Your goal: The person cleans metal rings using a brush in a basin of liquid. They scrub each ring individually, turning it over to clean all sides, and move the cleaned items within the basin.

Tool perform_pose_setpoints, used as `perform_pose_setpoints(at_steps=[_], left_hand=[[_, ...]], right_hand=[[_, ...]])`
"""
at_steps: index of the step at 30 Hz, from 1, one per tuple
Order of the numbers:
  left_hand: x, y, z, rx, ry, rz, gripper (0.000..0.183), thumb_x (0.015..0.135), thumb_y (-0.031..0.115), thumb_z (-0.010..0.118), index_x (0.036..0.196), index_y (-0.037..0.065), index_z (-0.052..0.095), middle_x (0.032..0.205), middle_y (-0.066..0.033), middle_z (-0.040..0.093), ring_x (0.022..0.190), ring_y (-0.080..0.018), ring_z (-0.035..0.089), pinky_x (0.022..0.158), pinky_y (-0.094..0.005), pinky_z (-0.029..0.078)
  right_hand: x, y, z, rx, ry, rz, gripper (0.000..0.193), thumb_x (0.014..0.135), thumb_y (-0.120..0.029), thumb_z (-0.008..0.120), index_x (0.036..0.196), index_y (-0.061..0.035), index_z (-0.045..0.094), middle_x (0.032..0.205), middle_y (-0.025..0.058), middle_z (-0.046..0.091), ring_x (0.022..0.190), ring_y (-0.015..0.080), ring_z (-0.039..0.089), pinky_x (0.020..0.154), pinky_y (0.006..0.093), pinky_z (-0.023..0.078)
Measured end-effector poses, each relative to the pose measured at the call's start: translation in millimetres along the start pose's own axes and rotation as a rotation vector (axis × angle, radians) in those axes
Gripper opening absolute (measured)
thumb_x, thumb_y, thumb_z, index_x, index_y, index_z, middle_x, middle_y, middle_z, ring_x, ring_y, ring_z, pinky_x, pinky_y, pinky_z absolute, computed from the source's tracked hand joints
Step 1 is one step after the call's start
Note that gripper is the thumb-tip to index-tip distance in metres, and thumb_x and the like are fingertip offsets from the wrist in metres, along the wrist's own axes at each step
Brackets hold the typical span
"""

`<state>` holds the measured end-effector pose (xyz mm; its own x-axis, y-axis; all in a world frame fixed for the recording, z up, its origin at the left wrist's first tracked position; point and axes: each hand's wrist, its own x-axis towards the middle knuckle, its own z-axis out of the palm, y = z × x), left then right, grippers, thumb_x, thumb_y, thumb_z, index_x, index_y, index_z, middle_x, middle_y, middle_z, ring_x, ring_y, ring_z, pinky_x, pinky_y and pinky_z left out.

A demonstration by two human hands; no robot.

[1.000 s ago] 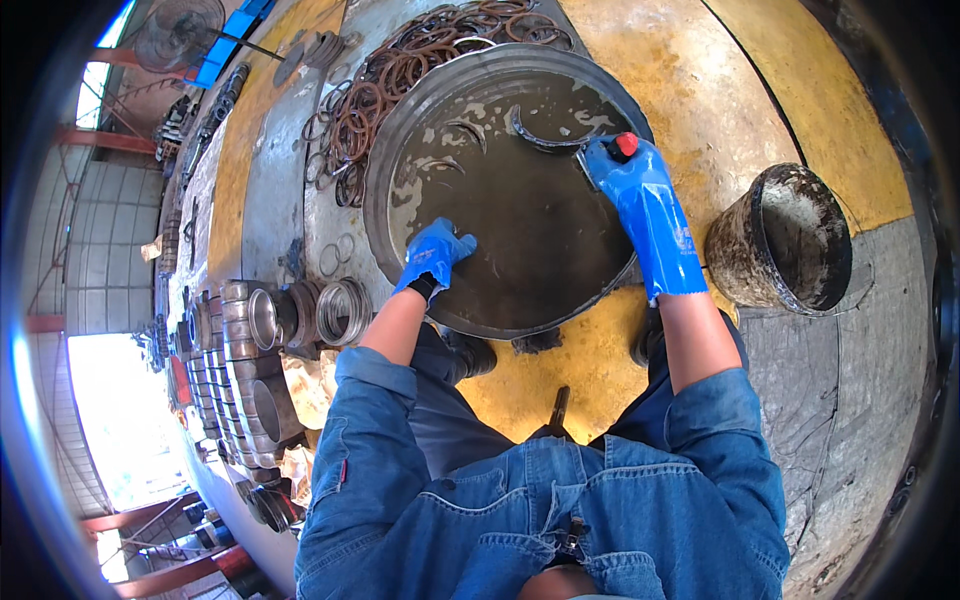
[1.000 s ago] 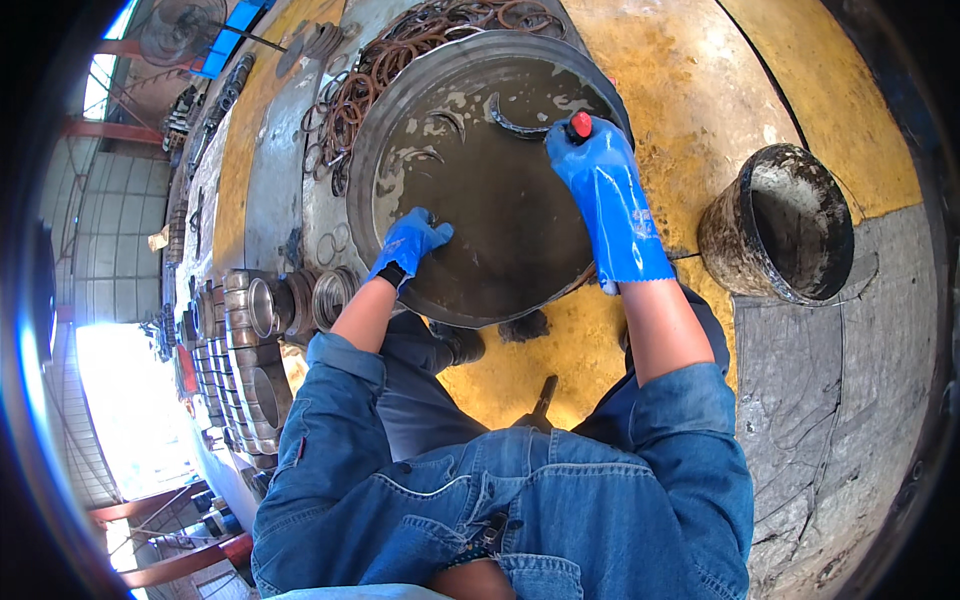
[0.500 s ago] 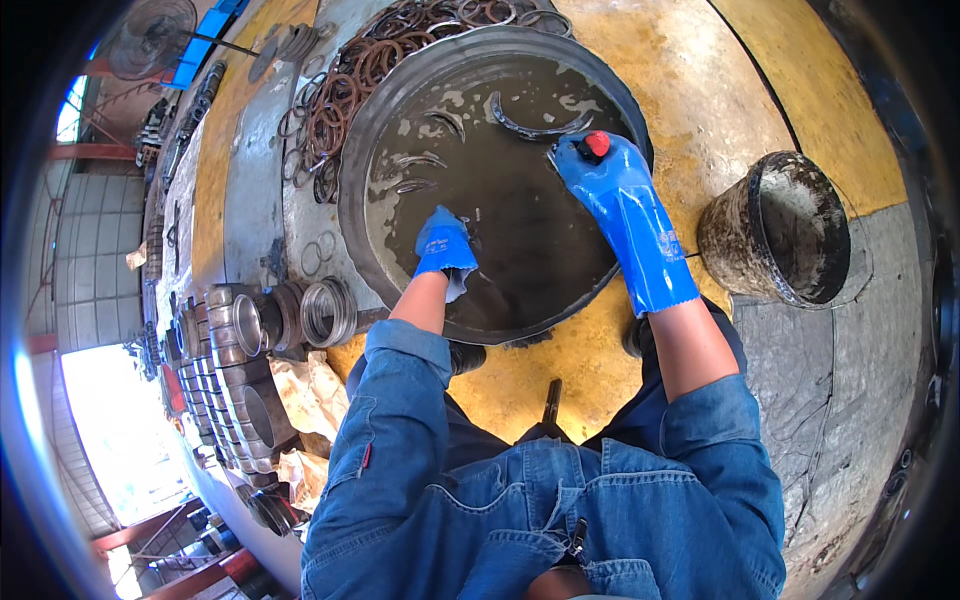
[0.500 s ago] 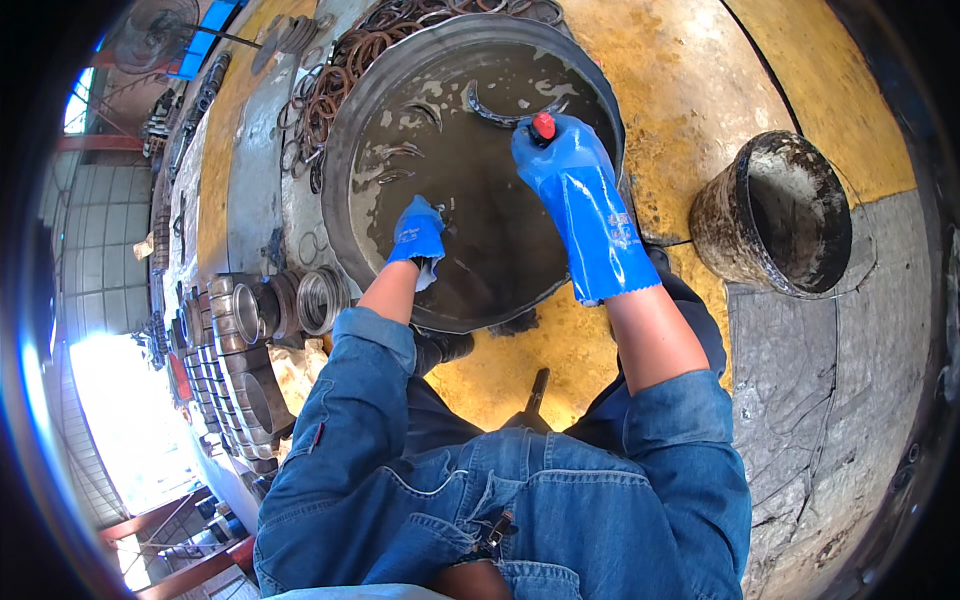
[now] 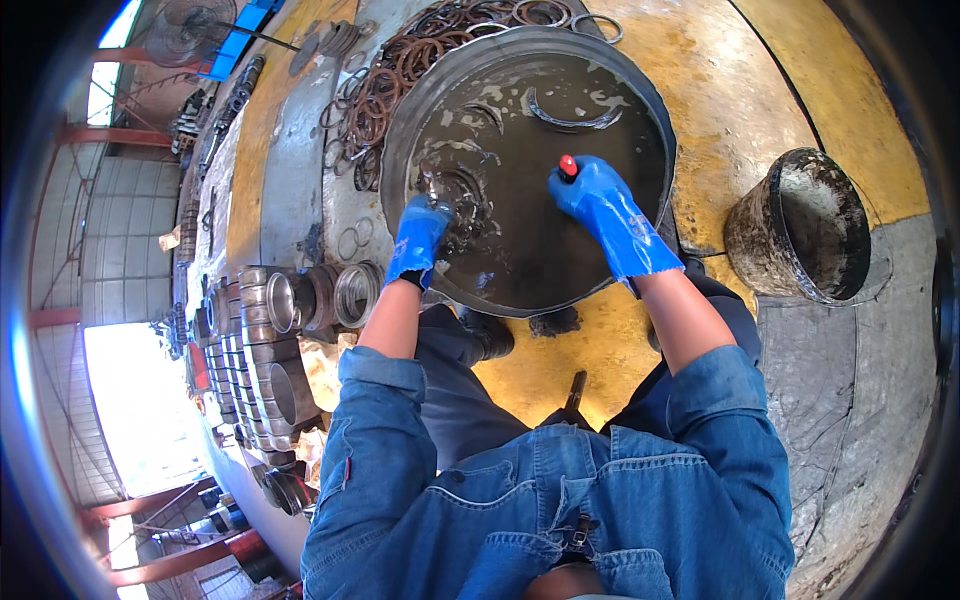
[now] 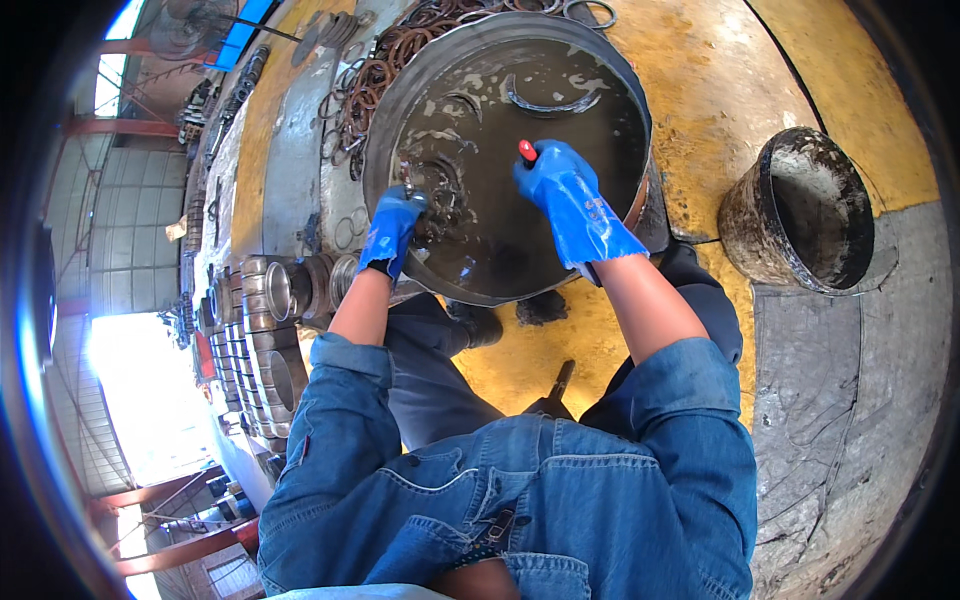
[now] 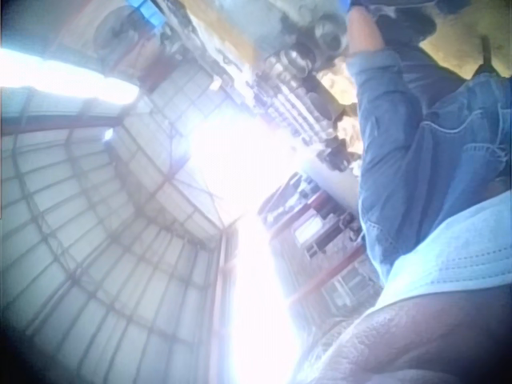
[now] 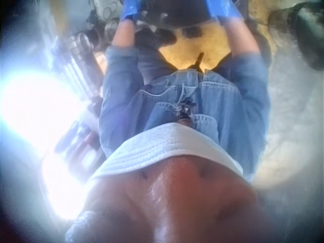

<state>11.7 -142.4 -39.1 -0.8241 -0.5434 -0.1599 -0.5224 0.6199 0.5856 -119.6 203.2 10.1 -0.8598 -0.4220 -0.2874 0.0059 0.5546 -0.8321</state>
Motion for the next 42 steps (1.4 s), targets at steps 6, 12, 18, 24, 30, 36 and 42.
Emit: perform_pose_setpoints(at_steps=[6, 12, 18, 24, 30, 36, 42], left_hand=[[-24, 77, -33, -0.253, -0.008, -0.034, 0.025, 0.091, 0.019, 0.07, 0.099, -0.004, 0.07, 0.083, -0.0121, 0.072, 0.072, -0.0197, 0.066, 0.065, -0.0361, 0.051], [-62, 117, -53, -0.581, -0.158, -0.063, 0.038, 0.094, 0.015, 0.065, 0.128, -0.002, 0.06, 0.107, -0.0122, 0.074, 0.08, -0.0196, 0.07, 0.073, -0.0307, 0.056], [-74, 98, -6, -0.648, -0.449, -0.087, 0.04, 0.095, 0.015, 0.069, 0.129, -0.004, 0.059, 0.112, -0.0127, 0.073, 0.085, -0.0201, 0.07, 0.079, -0.0323, 0.056], [-79, 92, 35, -0.778, -0.544, -0.113, 0.038, 0.095, 0.013, 0.07, 0.128, -0.004, 0.06, 0.112, -0.0129, 0.073, 0.084, -0.0197, 0.069, 0.079, -0.032, 0.056], [-77, 98, 56, -0.877, -0.543, -0.085, 0.036, 0.095, 0.01, 0.07, 0.127, -0.004, 0.061, 0.111, -0.0131, 0.073, 0.083, -0.0193, 0.069, 0.079, -0.0316, 0.056], [-66, 90, 52, -0.769, -0.533, -0.137, 0.034, 0.096, 0.006, 0.068, 0.128, -0.005, 0.06, 0.109, -0.0136, 0.073, 0.085, -0.0202, 0.069, 0.08, -0.0323, 0.056], [-61, 71, 56, -0.698, -0.514, -0.085, 0.037, 0.095, 0.007, 0.068, 0.129, -0.006, 0.059, 0.109, -0.0149, 0.073, 0.085, -0.0216, 0.069, 0.08, -0.0328, 0.056]], right_hand=[[18, 61, 19, -0.142, -0.005, 0.153, 0.031, 0.087, -0.033, 0.066, 0.103, -0.0061, 0.074, 0.09, 0.0185, 0.074, 0.085, 0.0328, 0.074, 0.077, 0.0424, 0.056], [16, 60, 5, 0.476, -0.033, 0.061, 0.022, 0.089, -0.024, 0.069, 0.097, -0.0059, 0.077, 0.088, 0.0072, 0.076, 0.078, 0.0142, 0.07, 0.074, 0.0305, 0.055], [-29, -12, -1, 0.818, -0.234, -0.373, 0.025, 0.096, -0.026, 0.072, 0.108, -0.0048, 0.077, 0.094, 0.0015, 0.075, 0.089, 0.0087, 0.065, 0.085, 0.0266, 0.053], [-15, 2, 36, 0.747, -0.245, -0.403, 0.022, 0.095, -0.023, 0.072, 0.101, -0.0027, 0.076, 0.088, 0.0002, 0.074, 0.083, 0.0065, 0.064, 0.079, 0.027, 0.054], [43, 71, 47, 0.497, 0.168, 0.183, 0.025, 0.092, -0.026, 0.069, 0.089, -0.0017, 0.072, 0.074, 0.0029, 0.068, 0.069, 0.0104, 0.058, 0.067, 0.0314, 0.05], [42, 78, 37, 0.455, 0.078, 0.023, 0.021, 0.089, -0.024, 0.07, 0.09, -0.0029, 0.073, 0.075, 0.0034, 0.067, 0.067, 0.0123, 0.059, 0.067, 0.0325, 0.052], [5, 6, 46, 0.46, -0.273, -0.339, 0.025, 0.099, -0.027, 0.067, 0.116, -0.0101, 0.075, 0.094, 0.0002, 0.071, 0.076, 0.0112, 0.063, 0.075, 0.0287, 0.054]])
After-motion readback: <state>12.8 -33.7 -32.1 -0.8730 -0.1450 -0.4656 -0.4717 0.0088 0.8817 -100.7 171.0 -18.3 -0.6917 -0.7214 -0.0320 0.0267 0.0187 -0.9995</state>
